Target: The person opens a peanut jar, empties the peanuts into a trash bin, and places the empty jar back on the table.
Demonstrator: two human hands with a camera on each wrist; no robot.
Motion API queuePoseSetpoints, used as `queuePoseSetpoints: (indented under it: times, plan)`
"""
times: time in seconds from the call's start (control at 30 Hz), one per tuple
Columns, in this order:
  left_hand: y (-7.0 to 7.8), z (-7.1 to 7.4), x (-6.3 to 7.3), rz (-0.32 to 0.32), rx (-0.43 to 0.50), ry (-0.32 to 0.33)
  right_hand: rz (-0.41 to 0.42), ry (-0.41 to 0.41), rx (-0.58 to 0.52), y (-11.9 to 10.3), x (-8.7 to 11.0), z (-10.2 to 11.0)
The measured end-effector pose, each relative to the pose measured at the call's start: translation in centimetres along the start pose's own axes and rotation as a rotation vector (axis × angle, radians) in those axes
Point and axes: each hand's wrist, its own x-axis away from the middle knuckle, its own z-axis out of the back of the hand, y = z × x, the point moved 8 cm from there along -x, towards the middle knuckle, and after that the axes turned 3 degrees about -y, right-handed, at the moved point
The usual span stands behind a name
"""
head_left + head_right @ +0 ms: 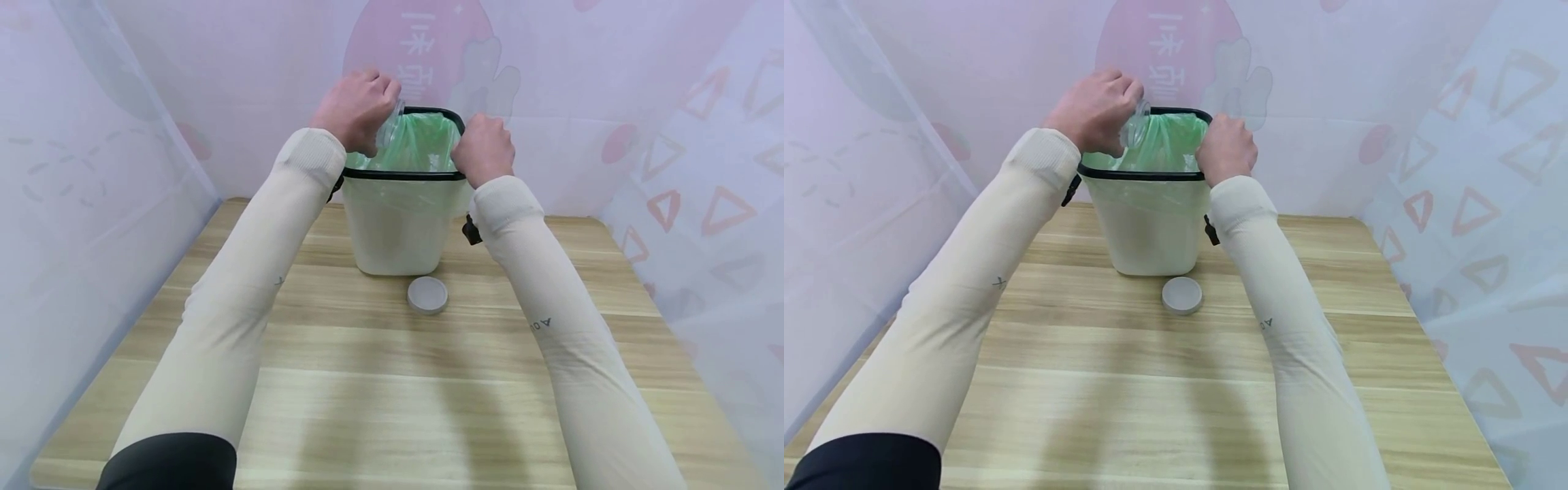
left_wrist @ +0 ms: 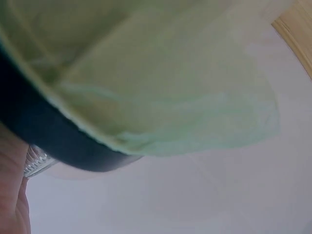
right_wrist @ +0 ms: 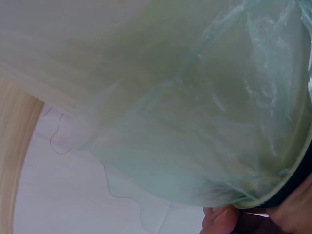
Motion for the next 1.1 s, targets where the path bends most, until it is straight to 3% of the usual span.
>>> queuePoseSetpoints:
  times: [0.57, 1.1]
  plan:
    - [0.7, 0.3, 0.4, -0.05, -0.054, 0.07, 0.0, 0.011, -0.025, 0.0, 0.2, 0.0]
    - [1.1, 0.2, 0.3, -0.059, -0.1, 0.079, -0.003, 0.022, -0.023, -0.1, 0.2, -0.1]
